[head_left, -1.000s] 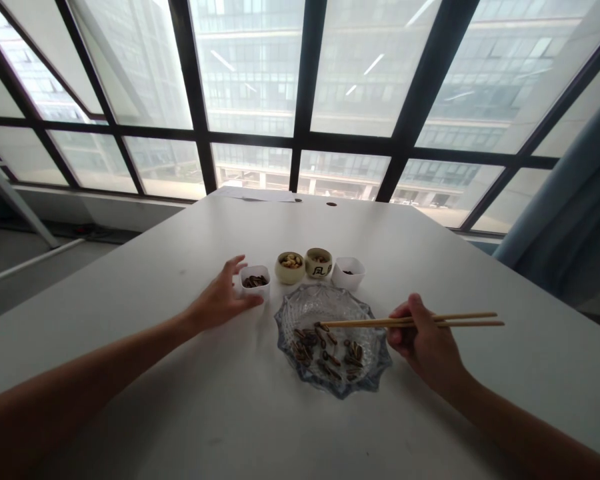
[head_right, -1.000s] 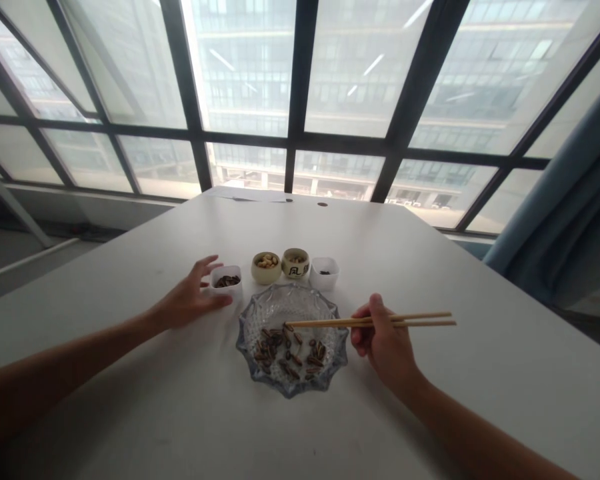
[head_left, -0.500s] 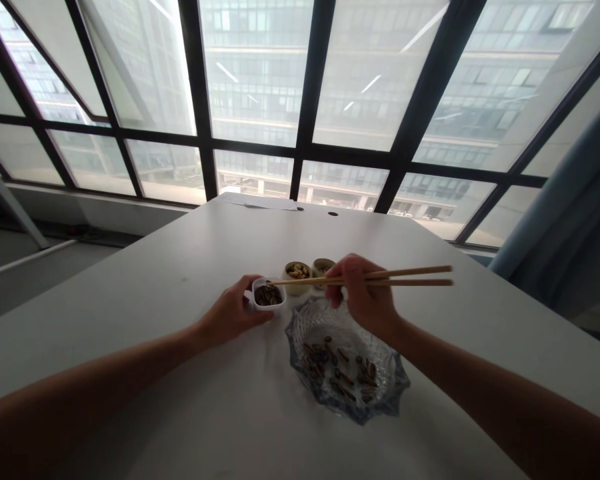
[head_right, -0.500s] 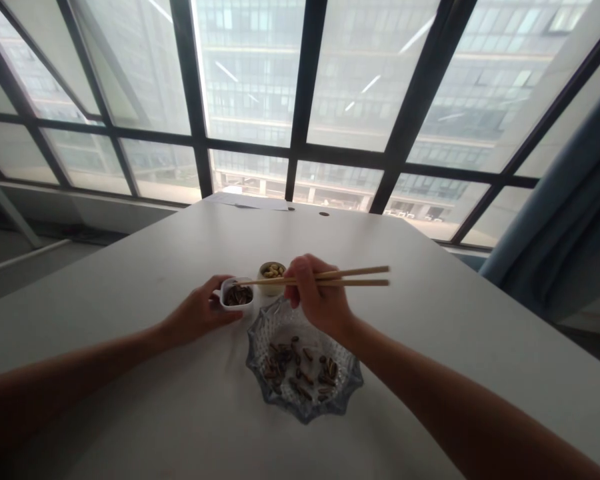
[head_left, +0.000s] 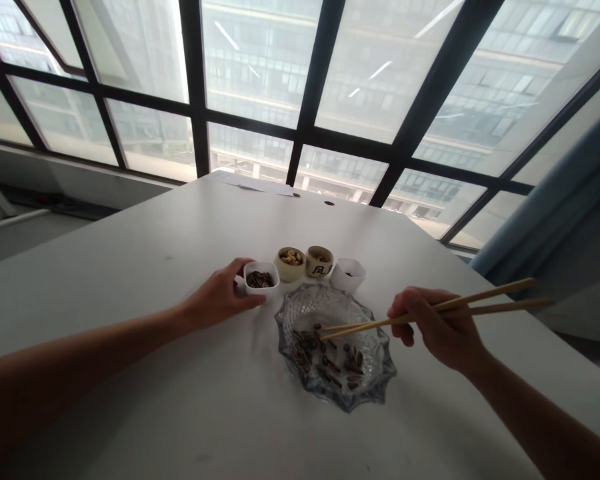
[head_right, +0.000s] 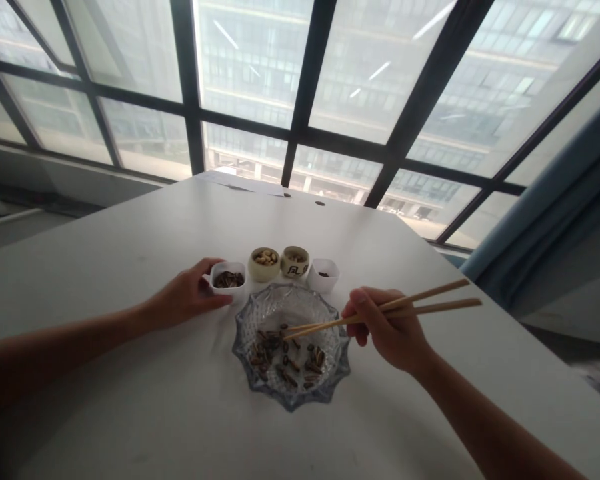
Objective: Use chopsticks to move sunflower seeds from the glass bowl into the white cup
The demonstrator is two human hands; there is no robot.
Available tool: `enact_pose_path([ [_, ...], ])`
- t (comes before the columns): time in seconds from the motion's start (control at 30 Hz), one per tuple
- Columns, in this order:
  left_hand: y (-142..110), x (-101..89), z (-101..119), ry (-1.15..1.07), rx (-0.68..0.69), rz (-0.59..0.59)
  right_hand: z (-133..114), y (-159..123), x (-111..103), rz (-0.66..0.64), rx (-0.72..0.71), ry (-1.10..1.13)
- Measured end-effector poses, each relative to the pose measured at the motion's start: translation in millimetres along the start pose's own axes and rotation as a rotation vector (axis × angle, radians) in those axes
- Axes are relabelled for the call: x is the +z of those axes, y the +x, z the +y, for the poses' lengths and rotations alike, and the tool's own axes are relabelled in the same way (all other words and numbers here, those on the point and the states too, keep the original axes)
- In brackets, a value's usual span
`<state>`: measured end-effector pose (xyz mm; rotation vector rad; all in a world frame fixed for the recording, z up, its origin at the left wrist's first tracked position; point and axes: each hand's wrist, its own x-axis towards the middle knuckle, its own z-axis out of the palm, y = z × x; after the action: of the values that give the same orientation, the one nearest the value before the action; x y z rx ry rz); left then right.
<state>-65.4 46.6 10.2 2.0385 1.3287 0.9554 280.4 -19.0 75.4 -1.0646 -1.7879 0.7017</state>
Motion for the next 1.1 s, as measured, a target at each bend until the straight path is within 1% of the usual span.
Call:
enact_pose_path([
  [0.13, 0.2, 1.1, -1.0, 0.016, -0.009, 0.01, -3.6, -2.4, 5.5, -0.08, -0.074, -0.069],
  [0.27, 0.1, 1.1, -1.5, 0.018, -0.001, 0.017, -15.6, -1.9, 5.8, -0.211, -0.275, -0.178],
  [0.33, 0.0, 1.0, -1.9, 0.021, 0.0, 0.012, -20.2, -2.7, 3.7, -0.236, -0.338, -0.211],
  [0.47, 0.0, 0.6, -2.6, 0.03, 0.005, 0.005, -25.2, -4.9, 1.0, -0.209, -0.299, -0.255],
  [0.57, -0.1, 0.7, -2.9, 0.028, 0.016, 0.005, -27.6, -6.4, 2.6, -0.171, -0.248, -0.245],
  [0.63, -0.3, 0.7, -2.7, 0.034, 0.014, 0.007, -29.8, -7.3, 4.8, -0.17, -0.234, -0.235],
  [0.7, -0.6, 0.7, -2.4, 0.042, 0.009, 0.012, -32.4, -7.9, 6.5, -0.197, -0.264, -0.241],
  [0.8, -1.0, 0.7, -2.4, 0.039, 0.008, 0.013, -35.1, -8.4, 6.4, -0.253, -0.355, -0.26],
  [0.87, -1.1, 0.6, -2.7, 0.03, 0.006, 0.007, -35.1, -8.4, 4.6, -0.267, -0.376, -0.259],
  [0.97, -1.1, 0.5, -2.9, 0.022, 0.006, 0.001, -33.7, -8.6, 1.4, -0.236, -0.324, -0.253],
  [1.1, -1.2, 0.1, -1.8, 0.026, -0.005, 0.003, -35.1, -8.8, 1.7, -0.177, -0.196, -0.221],
])
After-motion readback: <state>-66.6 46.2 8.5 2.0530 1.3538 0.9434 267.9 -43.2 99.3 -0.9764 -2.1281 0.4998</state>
